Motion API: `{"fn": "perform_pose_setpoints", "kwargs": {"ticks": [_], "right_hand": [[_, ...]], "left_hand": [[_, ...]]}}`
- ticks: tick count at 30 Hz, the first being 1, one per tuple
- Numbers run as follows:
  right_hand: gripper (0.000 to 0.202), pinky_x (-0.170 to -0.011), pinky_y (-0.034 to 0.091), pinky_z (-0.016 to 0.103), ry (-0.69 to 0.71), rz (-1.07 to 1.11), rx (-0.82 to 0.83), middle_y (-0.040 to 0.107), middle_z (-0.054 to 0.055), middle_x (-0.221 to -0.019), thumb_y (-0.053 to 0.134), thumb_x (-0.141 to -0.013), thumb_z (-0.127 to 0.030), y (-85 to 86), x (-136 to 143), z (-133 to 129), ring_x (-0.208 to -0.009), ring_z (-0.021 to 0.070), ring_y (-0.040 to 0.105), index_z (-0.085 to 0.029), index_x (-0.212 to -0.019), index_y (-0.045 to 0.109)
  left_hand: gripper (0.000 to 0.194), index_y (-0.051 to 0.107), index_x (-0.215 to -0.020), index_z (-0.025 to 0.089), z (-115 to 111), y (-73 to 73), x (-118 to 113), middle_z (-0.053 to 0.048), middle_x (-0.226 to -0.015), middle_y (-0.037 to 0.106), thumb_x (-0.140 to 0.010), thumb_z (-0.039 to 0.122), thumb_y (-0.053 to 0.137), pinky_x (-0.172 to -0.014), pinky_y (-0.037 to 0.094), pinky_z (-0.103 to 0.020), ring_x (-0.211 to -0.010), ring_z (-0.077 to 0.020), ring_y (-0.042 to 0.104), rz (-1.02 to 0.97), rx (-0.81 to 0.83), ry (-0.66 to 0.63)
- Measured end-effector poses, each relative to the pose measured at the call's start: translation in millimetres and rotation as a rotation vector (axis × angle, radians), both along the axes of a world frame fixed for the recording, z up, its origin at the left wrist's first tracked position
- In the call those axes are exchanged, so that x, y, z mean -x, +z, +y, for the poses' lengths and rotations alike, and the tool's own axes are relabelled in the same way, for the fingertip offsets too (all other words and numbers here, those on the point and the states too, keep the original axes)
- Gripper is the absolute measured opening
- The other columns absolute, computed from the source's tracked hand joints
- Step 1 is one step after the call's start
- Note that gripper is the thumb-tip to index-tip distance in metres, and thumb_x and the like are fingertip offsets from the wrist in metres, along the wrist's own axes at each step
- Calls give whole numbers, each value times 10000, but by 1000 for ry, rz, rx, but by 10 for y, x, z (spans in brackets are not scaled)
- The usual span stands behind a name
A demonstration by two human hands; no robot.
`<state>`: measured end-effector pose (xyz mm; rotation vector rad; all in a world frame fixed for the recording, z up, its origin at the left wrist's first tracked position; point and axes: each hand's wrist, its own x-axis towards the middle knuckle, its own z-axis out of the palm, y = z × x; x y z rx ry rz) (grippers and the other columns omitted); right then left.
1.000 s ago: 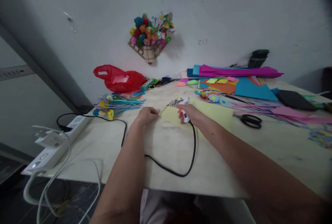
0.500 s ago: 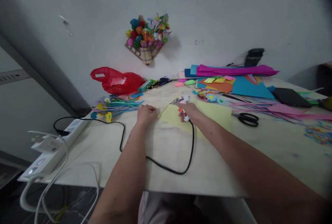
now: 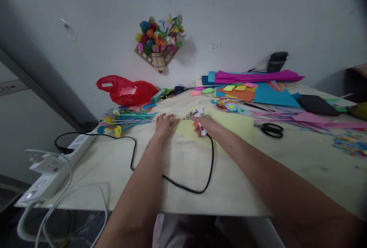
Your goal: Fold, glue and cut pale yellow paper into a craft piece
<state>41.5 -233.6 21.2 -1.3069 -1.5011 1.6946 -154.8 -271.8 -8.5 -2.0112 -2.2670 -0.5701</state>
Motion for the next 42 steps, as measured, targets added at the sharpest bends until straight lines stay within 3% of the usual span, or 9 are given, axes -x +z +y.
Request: {"fn": "perform_pose_setpoints", "kwargs": {"ticks": [26, 42], "right_hand": [[275, -347, 456, 223, 179, -1, 78, 546, 29, -427, 530, -821, -352, 17, -24, -23, -308, 83, 442, -119, -677, 514], [314, -353, 456, 222, 214, -30, 67, 540, 26, -421, 538, -810, -399, 10, -23, -26, -307, 82, 435, -123, -663, 517]], "left_hand": [[309, 638, -1041, 390, -3, 6, -17, 41, -1351, 439, -839, 460, 414, -1043, 98, -530, -1289, -299, 236, -9, 61, -8], [354, 568, -1145, 376, -60, 158, -43, 50, -1455, 245, -828, 290, 438, -1035, 46, -574, -1357, -294, 28, -91, 220, -46]]}}
